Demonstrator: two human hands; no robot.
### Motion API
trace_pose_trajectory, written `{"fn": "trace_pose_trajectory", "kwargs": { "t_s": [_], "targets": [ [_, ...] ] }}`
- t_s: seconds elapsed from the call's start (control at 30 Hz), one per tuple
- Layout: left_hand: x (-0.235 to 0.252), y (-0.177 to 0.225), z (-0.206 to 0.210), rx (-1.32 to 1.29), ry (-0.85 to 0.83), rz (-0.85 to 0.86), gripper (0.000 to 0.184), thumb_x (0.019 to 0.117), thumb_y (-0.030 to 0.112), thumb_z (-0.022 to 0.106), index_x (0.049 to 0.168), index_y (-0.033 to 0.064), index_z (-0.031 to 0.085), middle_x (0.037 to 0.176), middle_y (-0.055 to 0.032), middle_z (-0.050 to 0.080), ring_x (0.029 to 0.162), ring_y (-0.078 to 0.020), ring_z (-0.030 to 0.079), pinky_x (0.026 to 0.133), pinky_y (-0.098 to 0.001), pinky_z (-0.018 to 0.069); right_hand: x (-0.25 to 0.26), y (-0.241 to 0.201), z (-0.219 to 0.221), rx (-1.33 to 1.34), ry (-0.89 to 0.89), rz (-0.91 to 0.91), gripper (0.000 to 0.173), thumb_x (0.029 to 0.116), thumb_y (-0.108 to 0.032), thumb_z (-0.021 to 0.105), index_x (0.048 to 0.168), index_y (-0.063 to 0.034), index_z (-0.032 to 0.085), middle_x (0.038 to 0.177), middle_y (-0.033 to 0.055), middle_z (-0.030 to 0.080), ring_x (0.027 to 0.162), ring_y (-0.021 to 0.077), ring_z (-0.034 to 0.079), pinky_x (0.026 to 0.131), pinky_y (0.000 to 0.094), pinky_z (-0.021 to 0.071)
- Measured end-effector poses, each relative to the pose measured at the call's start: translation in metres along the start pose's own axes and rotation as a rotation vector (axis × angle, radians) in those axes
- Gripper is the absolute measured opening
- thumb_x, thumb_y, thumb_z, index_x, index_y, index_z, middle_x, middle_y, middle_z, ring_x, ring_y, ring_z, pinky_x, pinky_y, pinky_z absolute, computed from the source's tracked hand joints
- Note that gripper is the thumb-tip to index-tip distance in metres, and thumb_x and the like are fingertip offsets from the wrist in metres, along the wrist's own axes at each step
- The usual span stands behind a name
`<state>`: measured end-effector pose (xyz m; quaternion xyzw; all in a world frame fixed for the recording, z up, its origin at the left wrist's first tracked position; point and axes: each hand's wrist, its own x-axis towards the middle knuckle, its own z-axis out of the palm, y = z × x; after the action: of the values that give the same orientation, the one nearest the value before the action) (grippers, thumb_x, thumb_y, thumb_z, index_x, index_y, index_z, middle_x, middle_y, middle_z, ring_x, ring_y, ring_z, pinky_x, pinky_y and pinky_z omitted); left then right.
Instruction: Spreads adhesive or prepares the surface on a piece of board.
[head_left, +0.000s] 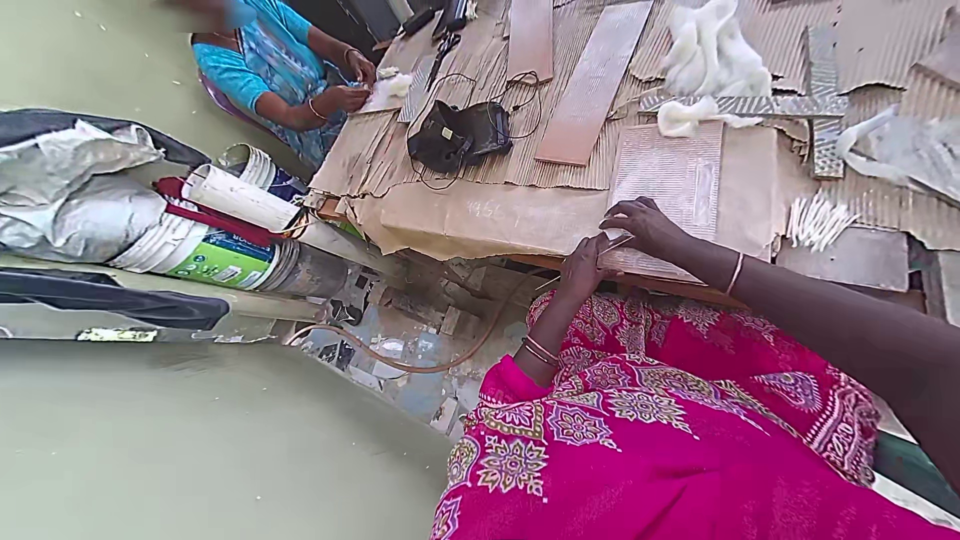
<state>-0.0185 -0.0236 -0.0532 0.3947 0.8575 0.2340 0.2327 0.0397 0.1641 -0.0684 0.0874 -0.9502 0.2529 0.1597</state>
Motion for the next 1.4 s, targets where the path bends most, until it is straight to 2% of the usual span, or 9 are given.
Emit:
{"fn": "trace_pose_trajectory", "kwargs": {
  "t_s": [0.1, 0.27, 0.53, 0.67, 0.77, 0.97, 1.2, 1.3, 1.4],
  "targets": [
    [-0.001, 0.002, -0.001, -0.004, -0.009, -0.009, 0.079, 0.0878, 0.021, 0.081, 0.153, 0.0034, 0.042, 0.142, -0.0220, 0.055, 0.121, -0.0378, 0.061, 0.100, -0.0549, 0.0491, -0.001, 0.026, -0.017, -0.046, 0.044, 0.061, 0.030, 0.0825, -0.003, 0.082, 0.112, -0.0034, 0.077, 0.117, 0.0232, 0.071, 0.114, 0.0460, 0.065, 0.103, 0.0707, 0.0333],
    [-0.003, 0.006, -0.004, 0.022, -0.005, -0.022, 0.077, 0.0898, 0.019, 0.079, 0.154, 0.0048, 0.041, 0.142, -0.0216, 0.055, 0.119, -0.0371, 0.062, 0.099, -0.0540, 0.0496, 0.010, 0.076, -0.069, -0.114, 0.235, 0.645, 0.030, 0.0933, -0.008, 0.073, 0.123, -0.0009, 0.071, 0.132, 0.0318, 0.061, 0.130, 0.0535, 0.050, 0.105, 0.0763, 0.0256],
    [-0.002, 0.004, -0.003, 0.023, -0.021, -0.038, 0.077, 0.0906, 0.021, 0.079, 0.155, 0.0064, 0.040, 0.143, -0.0202, 0.054, 0.120, -0.0373, 0.062, 0.098, -0.0554, 0.0500, -0.034, -0.010, -0.012, -0.136, 0.018, 0.076, 0.031, 0.0836, -0.009, 0.083, 0.113, -0.0049, 0.076, 0.114, 0.0219, 0.071, 0.111, 0.0445, 0.066, 0.101, 0.0700, 0.0369],
    [-0.002, 0.004, -0.001, 0.020, -0.010, -0.023, 0.077, 0.0903, 0.021, 0.079, 0.155, 0.0056, 0.041, 0.142, -0.0217, 0.055, 0.119, -0.0376, 0.062, 0.099, -0.0551, 0.0498, -0.011, 0.047, -0.051, -0.203, 0.086, 0.357, 0.025, 0.0956, -0.008, 0.071, 0.120, -0.0034, 0.074, 0.121, 0.0282, 0.067, 0.123, 0.0505, 0.058, 0.105, 0.0742, 0.0283],
    [-0.002, 0.005, -0.003, 0.031, -0.008, -0.020, 0.077, 0.0901, 0.022, 0.079, 0.155, 0.0054, 0.040, 0.141, -0.0221, 0.055, 0.119, -0.0378, 0.062, 0.099, -0.0547, 0.0499, 0.014, 0.054, -0.065, -0.200, 0.035, 0.539, 0.027, 0.1041, -0.015, 0.059, 0.123, -0.0009, 0.071, 0.122, 0.0320, 0.066, 0.122, 0.0516, 0.057, 0.105, 0.0696, 0.0318],
    [-0.002, 0.005, -0.003, 0.034, -0.019, -0.020, 0.079, 0.0896, 0.023, 0.080, 0.155, 0.0056, 0.040, 0.141, -0.0215, 0.055, 0.117, -0.0377, 0.063, 0.097, -0.0551, 0.0509, -0.005, 0.012, -0.051, -0.184, -0.196, 0.398, 0.028, 0.1001, -0.006, 0.064, 0.127, 0.0022, 0.067, 0.131, 0.0336, 0.057, 0.108, 0.0539, 0.063, 0.087, 0.0648, 0.0509],
    [-0.003, 0.007, -0.003, 0.027, -0.013, -0.032, 0.076, 0.0900, 0.021, 0.079, 0.155, 0.0058, 0.041, 0.142, -0.0216, 0.055, 0.116, -0.0380, 0.063, 0.096, -0.0557, 0.0509, 0.019, 0.037, -0.055, -0.222, -0.114, 0.430, 0.028, 0.0970, -0.002, 0.067, 0.124, 0.0073, 0.067, 0.126, 0.0366, 0.059, 0.122, 0.0544, 0.055, 0.106, 0.0637, 0.0396],
    [-0.003, 0.006, -0.003, 0.024, -0.005, -0.034, 0.077, 0.0894, 0.021, 0.080, 0.154, 0.0065, 0.042, 0.142, -0.0210, 0.055, 0.116, -0.0376, 0.064, 0.096, -0.0558, 0.0515, 0.030, 0.030, -0.056, -0.250, -0.184, 0.503, 0.028, 0.0996, -0.004, 0.064, 0.125, 0.0074, 0.066, 0.129, 0.0367, 0.055, 0.121, 0.0553, 0.054, 0.102, 0.0630, 0.0440],
    [-0.002, 0.007, -0.004, 0.031, -0.024, -0.039, 0.077, 0.0902, 0.022, 0.079, 0.155, 0.0067, 0.040, 0.144, -0.0206, 0.054, 0.118, -0.0371, 0.063, 0.098, -0.0553, 0.0504, 0.008, 0.003, -0.050, -0.289, -0.289, 0.365, 0.023, 0.0987, -0.002, 0.064, 0.118, 0.0096, 0.069, 0.122, 0.0353, 0.058, 0.117, 0.0534, 0.057, 0.100, 0.0608, 0.0442]
  ]
}}
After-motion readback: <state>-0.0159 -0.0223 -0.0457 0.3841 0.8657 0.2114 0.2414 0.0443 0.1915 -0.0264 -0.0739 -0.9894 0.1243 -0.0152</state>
